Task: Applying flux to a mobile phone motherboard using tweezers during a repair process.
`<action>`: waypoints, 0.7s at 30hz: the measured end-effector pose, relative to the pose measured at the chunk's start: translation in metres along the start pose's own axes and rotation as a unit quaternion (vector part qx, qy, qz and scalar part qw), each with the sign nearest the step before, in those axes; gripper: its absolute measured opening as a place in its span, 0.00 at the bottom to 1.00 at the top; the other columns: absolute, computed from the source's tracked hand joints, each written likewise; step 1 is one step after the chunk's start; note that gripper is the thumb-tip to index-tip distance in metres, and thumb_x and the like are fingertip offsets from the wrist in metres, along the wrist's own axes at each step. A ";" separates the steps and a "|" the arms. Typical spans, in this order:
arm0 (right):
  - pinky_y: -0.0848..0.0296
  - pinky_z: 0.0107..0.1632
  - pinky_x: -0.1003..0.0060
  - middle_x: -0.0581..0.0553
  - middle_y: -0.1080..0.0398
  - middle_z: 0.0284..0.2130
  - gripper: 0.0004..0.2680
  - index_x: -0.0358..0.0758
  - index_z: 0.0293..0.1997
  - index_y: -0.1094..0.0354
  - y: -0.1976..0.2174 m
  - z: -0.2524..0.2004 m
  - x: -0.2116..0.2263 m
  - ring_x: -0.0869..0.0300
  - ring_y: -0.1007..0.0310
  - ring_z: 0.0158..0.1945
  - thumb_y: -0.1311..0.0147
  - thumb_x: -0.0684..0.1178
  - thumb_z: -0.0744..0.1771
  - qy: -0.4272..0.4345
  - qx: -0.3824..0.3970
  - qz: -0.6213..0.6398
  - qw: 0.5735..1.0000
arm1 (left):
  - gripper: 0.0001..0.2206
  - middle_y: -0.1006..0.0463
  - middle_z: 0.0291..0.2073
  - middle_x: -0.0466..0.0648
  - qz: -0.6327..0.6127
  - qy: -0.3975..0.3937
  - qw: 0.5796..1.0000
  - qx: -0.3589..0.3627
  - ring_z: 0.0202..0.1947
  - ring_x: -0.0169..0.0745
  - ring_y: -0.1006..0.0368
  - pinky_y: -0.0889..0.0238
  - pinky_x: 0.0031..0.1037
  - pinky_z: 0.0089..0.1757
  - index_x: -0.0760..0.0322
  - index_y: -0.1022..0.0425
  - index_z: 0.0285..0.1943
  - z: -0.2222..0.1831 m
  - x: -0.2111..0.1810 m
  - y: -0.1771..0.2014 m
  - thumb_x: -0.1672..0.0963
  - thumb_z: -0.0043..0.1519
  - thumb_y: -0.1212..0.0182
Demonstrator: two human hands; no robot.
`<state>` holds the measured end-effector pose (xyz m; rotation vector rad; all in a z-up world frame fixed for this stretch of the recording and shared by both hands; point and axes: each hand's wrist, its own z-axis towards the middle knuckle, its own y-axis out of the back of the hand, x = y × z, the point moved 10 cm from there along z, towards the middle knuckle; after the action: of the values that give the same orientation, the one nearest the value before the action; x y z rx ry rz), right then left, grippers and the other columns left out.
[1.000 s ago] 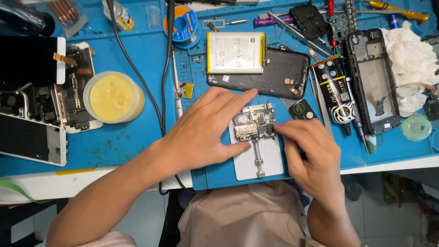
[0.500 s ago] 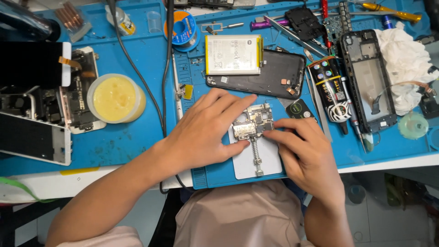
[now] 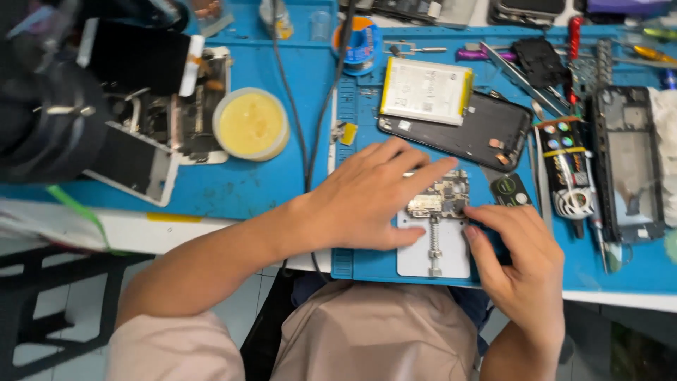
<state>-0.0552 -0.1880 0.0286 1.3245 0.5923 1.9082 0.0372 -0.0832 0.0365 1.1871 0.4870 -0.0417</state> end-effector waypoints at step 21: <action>0.31 0.54 0.56 0.33 0.24 0.50 0.07 0.24 0.57 0.25 -0.004 -0.031 -0.002 0.46 0.29 0.48 0.41 0.38 0.74 0.046 -0.013 -0.096 0.994 | 0.32 0.41 0.38 0.46 -0.012 0.231 0.845 -0.482 0.42 0.43 0.44 0.41 0.38 0.54 0.57 0.39 0.53 -0.487 -0.008 0.218 0.33 0.62 0.54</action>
<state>-0.0822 -0.1862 0.0129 1.1247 0.7129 1.8202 -0.0749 0.4351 0.0924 0.1727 0.8156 0.4384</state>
